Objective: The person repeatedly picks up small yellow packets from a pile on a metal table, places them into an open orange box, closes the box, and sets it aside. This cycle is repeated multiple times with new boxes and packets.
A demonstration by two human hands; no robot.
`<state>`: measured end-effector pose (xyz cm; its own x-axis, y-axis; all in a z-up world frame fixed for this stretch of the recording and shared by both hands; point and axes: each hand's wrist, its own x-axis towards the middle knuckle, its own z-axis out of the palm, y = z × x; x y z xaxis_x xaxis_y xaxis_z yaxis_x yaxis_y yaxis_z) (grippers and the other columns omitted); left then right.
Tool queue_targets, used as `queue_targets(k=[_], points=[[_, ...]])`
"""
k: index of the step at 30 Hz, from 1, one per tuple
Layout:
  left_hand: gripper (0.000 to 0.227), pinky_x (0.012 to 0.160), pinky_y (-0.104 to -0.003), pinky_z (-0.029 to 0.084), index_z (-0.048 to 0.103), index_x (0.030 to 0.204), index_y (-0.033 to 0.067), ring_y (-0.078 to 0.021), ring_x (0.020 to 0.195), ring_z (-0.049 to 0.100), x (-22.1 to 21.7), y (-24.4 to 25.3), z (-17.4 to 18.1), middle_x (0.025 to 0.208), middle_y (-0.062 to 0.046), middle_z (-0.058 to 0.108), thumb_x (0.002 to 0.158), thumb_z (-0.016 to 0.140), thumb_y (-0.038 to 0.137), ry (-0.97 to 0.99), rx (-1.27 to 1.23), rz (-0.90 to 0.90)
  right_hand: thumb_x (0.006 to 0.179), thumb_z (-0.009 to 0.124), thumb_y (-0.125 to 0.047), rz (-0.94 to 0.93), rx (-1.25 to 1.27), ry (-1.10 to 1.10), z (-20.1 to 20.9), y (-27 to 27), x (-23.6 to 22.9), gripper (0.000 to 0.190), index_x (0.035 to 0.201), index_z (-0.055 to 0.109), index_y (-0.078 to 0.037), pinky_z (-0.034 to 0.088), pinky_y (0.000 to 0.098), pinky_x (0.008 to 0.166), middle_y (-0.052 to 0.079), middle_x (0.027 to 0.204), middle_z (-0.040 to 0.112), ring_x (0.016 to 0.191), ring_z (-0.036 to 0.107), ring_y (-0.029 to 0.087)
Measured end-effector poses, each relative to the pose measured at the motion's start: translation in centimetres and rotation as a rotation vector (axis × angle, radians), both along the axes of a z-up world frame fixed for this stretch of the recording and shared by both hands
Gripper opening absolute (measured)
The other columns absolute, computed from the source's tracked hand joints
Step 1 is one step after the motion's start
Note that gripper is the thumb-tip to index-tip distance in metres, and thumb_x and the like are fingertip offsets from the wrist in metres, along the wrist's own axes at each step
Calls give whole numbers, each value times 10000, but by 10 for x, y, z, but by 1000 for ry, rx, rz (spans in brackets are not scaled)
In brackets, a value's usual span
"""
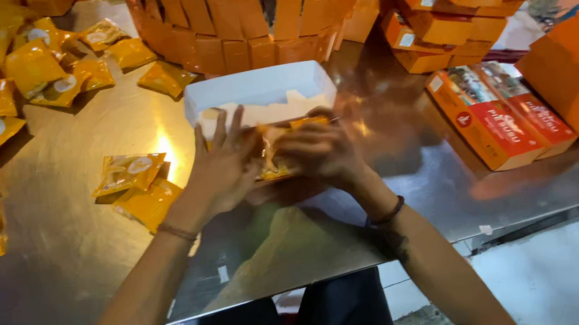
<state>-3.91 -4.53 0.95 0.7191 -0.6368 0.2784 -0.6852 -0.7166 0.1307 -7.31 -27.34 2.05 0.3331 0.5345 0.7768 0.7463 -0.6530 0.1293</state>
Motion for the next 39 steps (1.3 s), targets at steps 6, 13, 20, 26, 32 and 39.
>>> queue_targets(k=[6,13,20,26,32,39], points=[[366,1262,-565,148,639,1221,79,-400,1501,269,23,19,-4,1480,-196,402,870,736,119,-161,-775,41,893,813,-349,-68,205,182,-23,-18,15,200,1028,789,-204,410,429,1072,49,993,761,1038,709,219],[744,858,-456,495,389,1558,36,-331,1091,635,3,25,23,1222,-241,648,977,662,413,748,-1184,297,974,767,-168,-206,984,605,-25,-61,32,690,1531,380,-43,422,625,1089,303,1396,527,1321,522,501],[607,889,-413,550,497,1437,56,-250,984,670,40,43,34,1100,-171,669,963,691,383,806,-1156,259,886,727,-593,-228,1205,1169,25,-46,35,877,1496,471,-16,590,306,723,224,1312,526,894,652,272],[558,917,-407,536,555,1407,-44,-256,1008,635,62,71,39,1061,-167,675,869,697,-16,571,-991,-49,1081,453,-349,-150,623,944,36,-88,46,544,1584,402,-150,305,574,1169,182,1569,440,1453,382,393],[605,1048,-413,511,572,1378,83,-274,1255,669,62,100,17,1308,-80,702,786,630,-30,315,-505,-274,888,603,-25,-54,140,851,51,-116,27,692,1538,369,-65,382,472,1102,153,1558,474,1411,460,339],[841,1125,-463,403,475,1350,-43,-389,1533,320,46,80,22,1569,-287,422,532,588,114,211,-7,-326,847,782,-397,101,-242,1056,69,-99,18,633,1344,545,-84,357,560,1158,121,1647,405,1556,309,375]])
